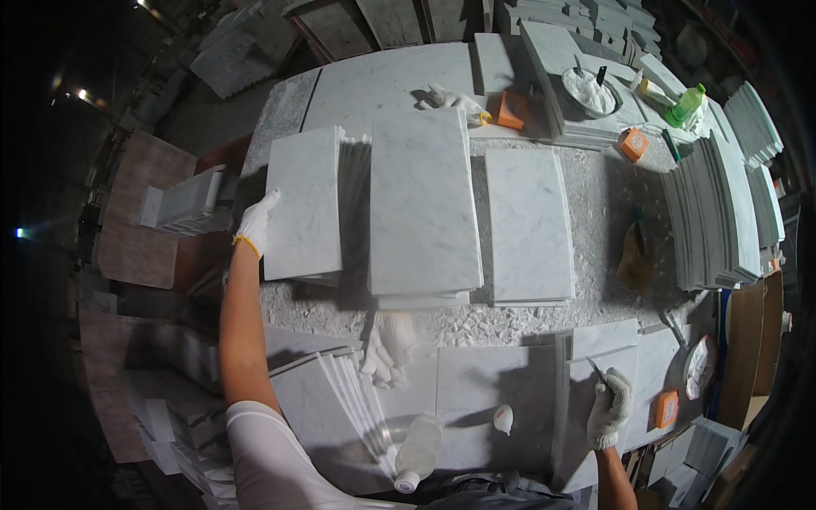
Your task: The person scrapes a white rectangular tile with a metal scraper, then wipes it with a cloth. They repeat this process on multiple tiles, stacking the finished ones to the side.
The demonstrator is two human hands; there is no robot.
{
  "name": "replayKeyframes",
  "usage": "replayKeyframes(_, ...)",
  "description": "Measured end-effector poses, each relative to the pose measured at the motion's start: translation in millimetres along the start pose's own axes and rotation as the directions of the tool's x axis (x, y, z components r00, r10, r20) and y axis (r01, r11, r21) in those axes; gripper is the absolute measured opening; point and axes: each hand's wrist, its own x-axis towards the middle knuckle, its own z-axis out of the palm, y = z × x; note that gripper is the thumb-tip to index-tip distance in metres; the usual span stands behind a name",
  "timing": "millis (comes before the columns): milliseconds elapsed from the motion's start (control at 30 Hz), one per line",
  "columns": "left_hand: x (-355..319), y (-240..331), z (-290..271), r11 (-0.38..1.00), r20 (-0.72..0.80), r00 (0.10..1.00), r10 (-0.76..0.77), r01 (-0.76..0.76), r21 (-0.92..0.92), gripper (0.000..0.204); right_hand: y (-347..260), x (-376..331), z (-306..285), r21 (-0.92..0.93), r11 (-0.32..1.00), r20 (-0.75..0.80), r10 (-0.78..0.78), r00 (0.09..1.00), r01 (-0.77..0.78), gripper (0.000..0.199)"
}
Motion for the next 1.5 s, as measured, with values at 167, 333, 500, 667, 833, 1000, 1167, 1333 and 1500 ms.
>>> replayKeyframes(167, 2, -1, 1, 0.998, 0.007, 1.0, -0.007, 0.007, -0.064, 0.055, 3, -1, -2, 0.002, 1.0, 0.021, 0.011, 1.0, -0.011, 0.016)
replayKeyframes(333, 2, 1, 3, 0.996, 0.003, 1.0, -0.014, 0.014, -0.084, 0.052, -2, 1, -2, -0.035, 0.999, 0.03, -0.012, 0.999, 0.013, 0.017)
replayKeyframes(500, -3, 4, 7, 0.999, -0.037, 0.999, 0.03, -0.03, -0.012, 0.055, -6, 4, -1, -0.01, 0.999, 0.015, -0.04, 0.999, 0.04, 0.019)
replayKeyframes(667, -6, 11, 7, 0.997, -0.054, 0.996, 0.072, -0.072, 0.01, 0.056, -6, 5, -2, -0.064, 0.997, 0.019, -0.052, 0.998, 0.053, 0.021)
replayKeyframes(833, -21, 39, 11, 0.993, 0.018, 0.998, 0.054, -0.052, -0.103, 0.055, -6, 6, -3, -0.062, 0.996, 0.039, -0.061, 0.997, 0.063, 0.015)
replayKeyframes(1000, -66, 72, 40, 0.982, 0.004, 0.995, 0.098, -0.096, -0.164, 0.052, -9, 5, -3, 0.004, 1.0, 0.036, -0.011, 0.999, 0.011, 0.015)
replayKeyframes(1167, -100, 80, 89, 0.964, 0.162, 0.983, 0.081, -0.036, -0.264, 0.056, -13, 9, -2, -0.006, 1.0, 0.026, -0.014, 1.0, 0.014, 0.015)
replayKeyframes(1333, -106, 65, 136, 0.986, 0.265, 0.959, 0.1, -0.06, -0.156, 0.062, -15, 13, -2, -0.043, 0.996, -0.007, -0.081, 0.997, 0.081, 0.025)
replayKeyframes(1500, -108, 50, 154, 0.997, 0.227, 0.973, 0.045, -0.03, -0.069, 0.071, -11, 11, 0, -0.046, 0.998, -0.03, -0.052, 0.998, 0.051, 0.026)
